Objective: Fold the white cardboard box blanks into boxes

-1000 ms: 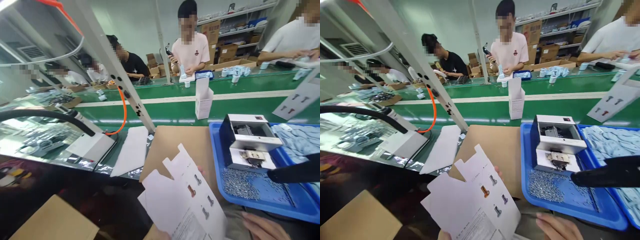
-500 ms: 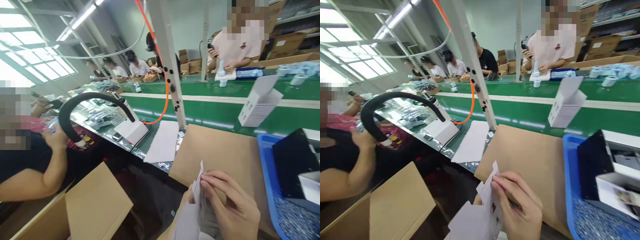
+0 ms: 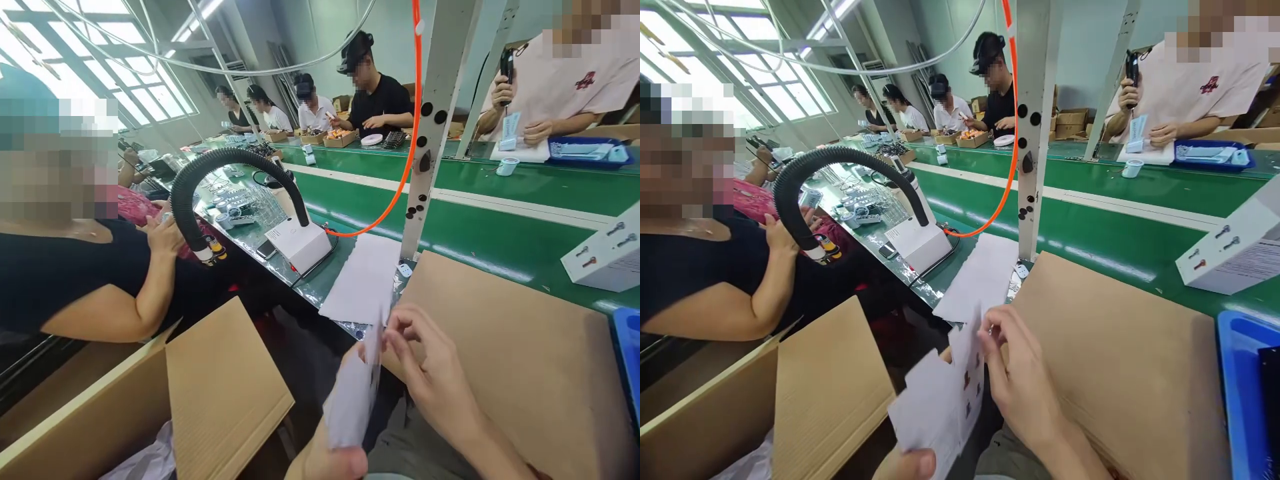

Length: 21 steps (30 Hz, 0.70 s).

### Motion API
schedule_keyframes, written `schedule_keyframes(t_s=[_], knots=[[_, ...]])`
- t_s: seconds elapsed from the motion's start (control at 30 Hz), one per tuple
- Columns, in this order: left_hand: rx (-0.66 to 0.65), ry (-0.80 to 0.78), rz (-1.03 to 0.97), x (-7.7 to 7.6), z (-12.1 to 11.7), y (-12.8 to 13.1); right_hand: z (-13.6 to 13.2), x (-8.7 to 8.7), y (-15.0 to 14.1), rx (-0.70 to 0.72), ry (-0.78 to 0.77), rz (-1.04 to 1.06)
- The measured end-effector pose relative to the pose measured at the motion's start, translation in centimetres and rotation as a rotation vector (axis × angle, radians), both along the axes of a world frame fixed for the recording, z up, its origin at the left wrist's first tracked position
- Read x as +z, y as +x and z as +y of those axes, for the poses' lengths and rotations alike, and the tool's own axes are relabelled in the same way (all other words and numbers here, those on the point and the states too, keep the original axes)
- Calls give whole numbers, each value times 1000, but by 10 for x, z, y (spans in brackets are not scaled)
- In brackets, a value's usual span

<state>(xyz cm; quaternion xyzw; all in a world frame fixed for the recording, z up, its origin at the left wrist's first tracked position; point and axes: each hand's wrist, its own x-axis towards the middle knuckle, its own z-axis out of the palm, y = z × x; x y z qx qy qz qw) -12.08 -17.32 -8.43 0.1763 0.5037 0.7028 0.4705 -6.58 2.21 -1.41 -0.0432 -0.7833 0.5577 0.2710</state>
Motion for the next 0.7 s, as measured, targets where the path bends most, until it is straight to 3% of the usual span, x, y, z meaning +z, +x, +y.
schedule_keyframes(t_s=[0.1,0.23,0.33,0.5,0.6,0.7], knots=[[10,22,-87,3,-11,15,22,-19,-26,-146,2,-168],[10,86,-195,7,-9,26,56,-47,-64,-267,-14,-417],[7,122,-263,12,-7,26,65,-58,-72,-329,-11,-431],[40,190,-332,20,-12,32,34,-48,-26,-374,52,-111],[62,214,-357,23,-10,42,7,-33,12,-298,165,114],[78,192,-386,24,0,52,-9,-24,41,-198,340,166]])
